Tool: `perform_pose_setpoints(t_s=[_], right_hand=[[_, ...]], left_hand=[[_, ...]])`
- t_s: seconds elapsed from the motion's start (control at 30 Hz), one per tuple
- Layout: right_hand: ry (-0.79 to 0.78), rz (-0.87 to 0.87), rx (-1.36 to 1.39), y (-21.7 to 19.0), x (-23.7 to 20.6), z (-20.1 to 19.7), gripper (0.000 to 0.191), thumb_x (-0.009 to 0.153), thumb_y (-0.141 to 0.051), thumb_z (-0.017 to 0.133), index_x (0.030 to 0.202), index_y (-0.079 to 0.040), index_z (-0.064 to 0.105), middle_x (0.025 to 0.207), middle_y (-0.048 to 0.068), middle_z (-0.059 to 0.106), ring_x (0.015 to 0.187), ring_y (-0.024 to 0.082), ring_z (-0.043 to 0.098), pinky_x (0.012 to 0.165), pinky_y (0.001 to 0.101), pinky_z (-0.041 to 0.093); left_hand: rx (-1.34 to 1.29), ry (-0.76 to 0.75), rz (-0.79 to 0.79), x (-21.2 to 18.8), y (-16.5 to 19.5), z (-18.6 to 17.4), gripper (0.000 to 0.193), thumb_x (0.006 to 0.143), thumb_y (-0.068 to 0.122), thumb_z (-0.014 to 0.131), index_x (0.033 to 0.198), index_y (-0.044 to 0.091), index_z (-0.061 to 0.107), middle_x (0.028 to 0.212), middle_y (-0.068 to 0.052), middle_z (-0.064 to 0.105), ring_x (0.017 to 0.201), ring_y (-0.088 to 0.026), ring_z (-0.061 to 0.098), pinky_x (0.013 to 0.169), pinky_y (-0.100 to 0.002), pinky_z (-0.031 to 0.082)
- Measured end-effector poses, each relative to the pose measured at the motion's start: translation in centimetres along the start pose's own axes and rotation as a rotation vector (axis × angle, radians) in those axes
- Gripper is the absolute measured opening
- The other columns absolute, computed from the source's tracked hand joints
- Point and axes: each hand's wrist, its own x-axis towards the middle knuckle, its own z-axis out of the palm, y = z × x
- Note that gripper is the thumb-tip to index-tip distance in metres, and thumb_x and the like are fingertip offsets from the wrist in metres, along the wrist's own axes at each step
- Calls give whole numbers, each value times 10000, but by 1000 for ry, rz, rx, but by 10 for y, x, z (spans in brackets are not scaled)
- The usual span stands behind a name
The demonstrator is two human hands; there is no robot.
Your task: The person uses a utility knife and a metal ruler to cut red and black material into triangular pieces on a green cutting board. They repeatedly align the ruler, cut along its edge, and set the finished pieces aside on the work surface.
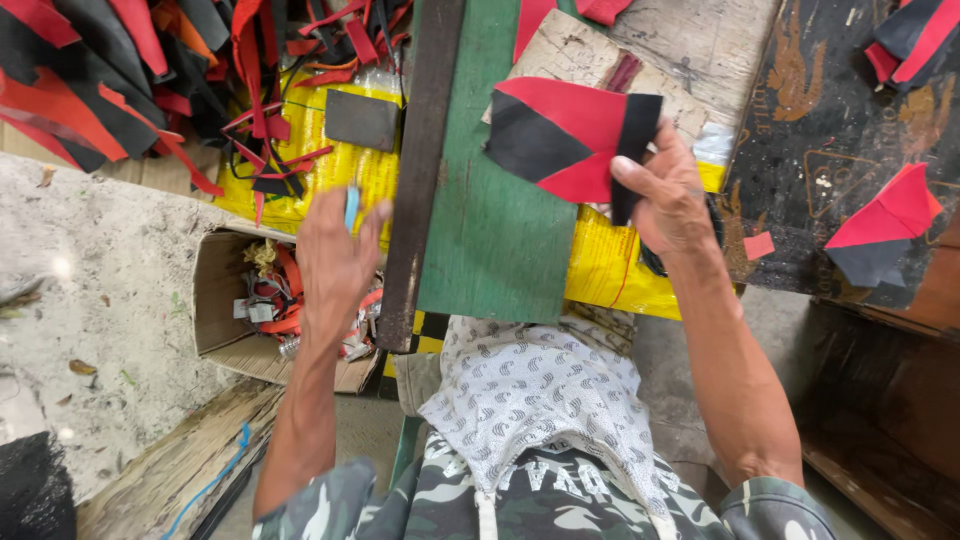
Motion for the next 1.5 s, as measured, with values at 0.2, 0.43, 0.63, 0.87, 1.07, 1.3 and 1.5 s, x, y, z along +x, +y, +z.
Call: perform_pose_setpoints(t_s=[0.2, 0.43, 0.63, 0.87, 1.07, 1.3, 1.5], right_hand=[[31, 14, -376, 34, 17, 2, 411, 985, -12, 686, 1344, -11, 488, 1141, 153, 708, 966, 182, 719, 813, 353, 621], [-46, -14, -291, 36, 16, 2, 417, 971, 4, 715, 1317, 10, 482, 1167, 130, 723, 1042, 171, 722, 952, 307, 593], [-109, -1, -230, 55, 32, 38, 396, 961, 1, 699, 1297, 4, 490, 1152, 77, 708, 1006, 153, 717, 905, 309, 614], [-35, -114, -664, 56, 49, 65, 243, 995, 13, 651, 1223, 11, 566, 1016, 67, 713, 886, 102, 703, 748, 266, 596], [45, -227, -1070, 47, 49, 64, 268, 942, 12, 748, 1176, 16, 616, 712, 36, 595, 618, 86, 555, 532, 256, 466], [14, -69, -876, 49, 58, 46, 329, 948, 15, 716, 1222, 23, 533, 748, 21, 608, 597, 69, 605, 474, 228, 496], [-58, -48, -798, 48, 59, 35, 328, 963, 23, 700, 1224, 25, 502, 805, 45, 629, 623, 81, 619, 495, 231, 517]], left_hand=[[-97, -340, -288, -77, -8, -9, 408, 885, 337, 802, 824, -31, 638, 629, -159, 618, 545, -313, 604, 544, -451, 467], [-812, -426, -605, -89, -24, -32, 207, 858, 264, 734, 910, 64, 749, 700, 19, 726, 594, -72, 664, 528, -290, 551], [-721, -350, -487, -112, -17, -12, 305, 937, 319, 727, 825, 35, 722, 643, 56, 599, 554, -46, 508, 480, -251, 418], [-788, -255, -441, -125, -13, 32, 333, 986, 339, 694, 833, 43, 697, 638, 84, 481, 593, -34, 392, 510, -250, 316], [-731, -206, -450, -124, -13, 43, 338, 984, 334, 692, 845, 26, 686, 642, 86, 462, 621, -34, 384, 528, -247, 328], [-682, -199, -471, -124, -11, 46, 349, 970, 349, 692, 876, 13, 710, 627, 81, 482, 608, -42, 413, 526, -245, 344], [-775, -160, -471, -130, -9, 44, 367, 982, 354, 689, 903, -4, 692, 680, 85, 491, 657, -36, 414, 552, -237, 354]])
